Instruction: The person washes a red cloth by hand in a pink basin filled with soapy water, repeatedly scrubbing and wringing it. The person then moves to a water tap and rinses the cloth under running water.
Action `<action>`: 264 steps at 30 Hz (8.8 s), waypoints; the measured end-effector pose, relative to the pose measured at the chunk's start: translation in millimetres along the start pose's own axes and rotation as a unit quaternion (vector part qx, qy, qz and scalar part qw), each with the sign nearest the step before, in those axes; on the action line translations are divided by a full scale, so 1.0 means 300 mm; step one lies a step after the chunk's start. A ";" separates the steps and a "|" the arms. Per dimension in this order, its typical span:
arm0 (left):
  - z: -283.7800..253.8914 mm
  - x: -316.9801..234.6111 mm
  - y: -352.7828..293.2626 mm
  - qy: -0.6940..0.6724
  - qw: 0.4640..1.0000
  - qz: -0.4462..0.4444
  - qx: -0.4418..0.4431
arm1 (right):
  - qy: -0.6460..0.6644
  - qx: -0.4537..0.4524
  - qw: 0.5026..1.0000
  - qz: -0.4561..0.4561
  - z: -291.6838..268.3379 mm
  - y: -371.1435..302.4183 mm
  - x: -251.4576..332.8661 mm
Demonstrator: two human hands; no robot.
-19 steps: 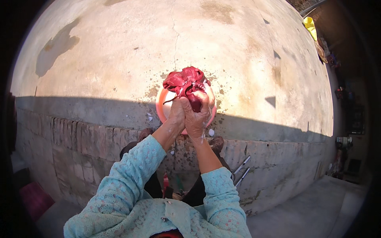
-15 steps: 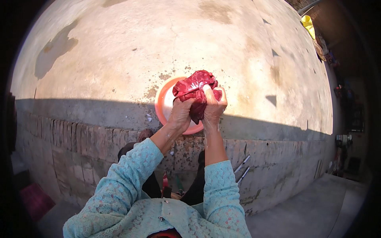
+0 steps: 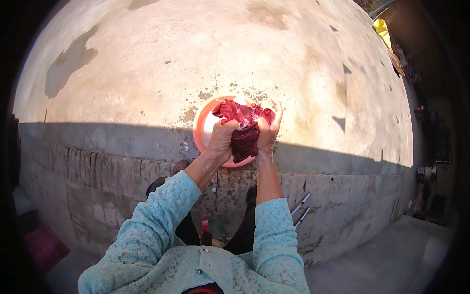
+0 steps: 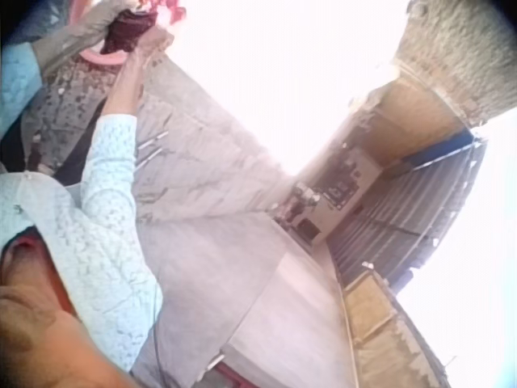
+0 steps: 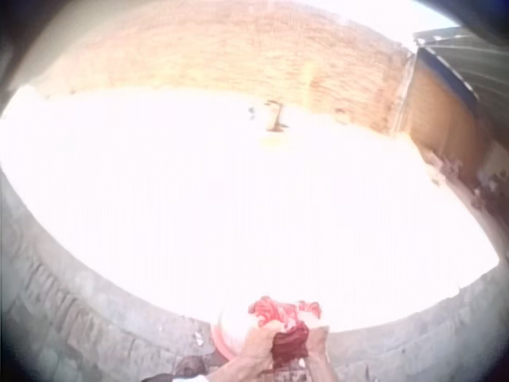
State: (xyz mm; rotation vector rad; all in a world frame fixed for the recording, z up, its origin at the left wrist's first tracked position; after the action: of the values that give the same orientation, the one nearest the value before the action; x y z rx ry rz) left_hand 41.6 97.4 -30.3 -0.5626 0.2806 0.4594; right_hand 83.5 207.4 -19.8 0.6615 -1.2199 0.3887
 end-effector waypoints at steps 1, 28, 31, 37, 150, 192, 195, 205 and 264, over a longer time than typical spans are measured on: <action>-0.004 -0.008 0.001 0.011 1.000 0.008 0.003 | 0.040 0.011 0.999 0.033 0.017 -0.012 0.011; 0.021 0.053 0.038 -0.054 0.989 -0.100 0.093 | 0.203 0.003 0.977 0.058 -0.046 0.008 -0.041; -0.001 0.071 0.046 -0.034 0.999 -0.032 -0.025 | -0.032 -0.049 0.997 -0.046 -0.070 0.047 -0.057; -0.103 -0.042 0.118 -0.035 0.998 0.020 -0.052 | -0.168 0.244 0.940 -0.168 0.119 -0.082 0.157; 0.082 -0.075 -0.024 0.494 0.757 0.298 -0.307 | 0.037 0.003 0.991 0.125 0.021 -0.063 0.066; -0.141 -0.216 0.083 0.259 0.961 0.076 -0.061 | 0.084 -0.037 0.994 0.064 -0.112 0.021 -0.146; -0.161 -0.224 0.095 0.246 0.966 0.077 -0.035 | 0.030 -0.007 0.997 0.078 -0.098 0.008 -0.183; -0.124 -0.258 0.045 0.306 0.943 0.042 -0.128 | -0.236 -0.017 0.955 0.181 -0.264 -0.066 -0.375; -0.148 -0.267 -0.102 0.219 0.960 0.025 -0.170 | -0.191 0.268 0.925 0.192 -0.070 0.016 0.043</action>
State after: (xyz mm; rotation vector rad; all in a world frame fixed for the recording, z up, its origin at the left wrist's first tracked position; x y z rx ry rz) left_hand -18.4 21.9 -22.6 -0.9986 0.6477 0.4306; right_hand 100.0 223.9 -10.4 0.9985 -1.6409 0.9799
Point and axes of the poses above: each hand's wrist, its own y-axis towards the middle knuckle, its own z-axis out of the palm, x = y × z, the point moved 4 cm from there along y, towards the middle knuckle, and after that the axes turned 14 degrees about -z, right-handed, at the moved point
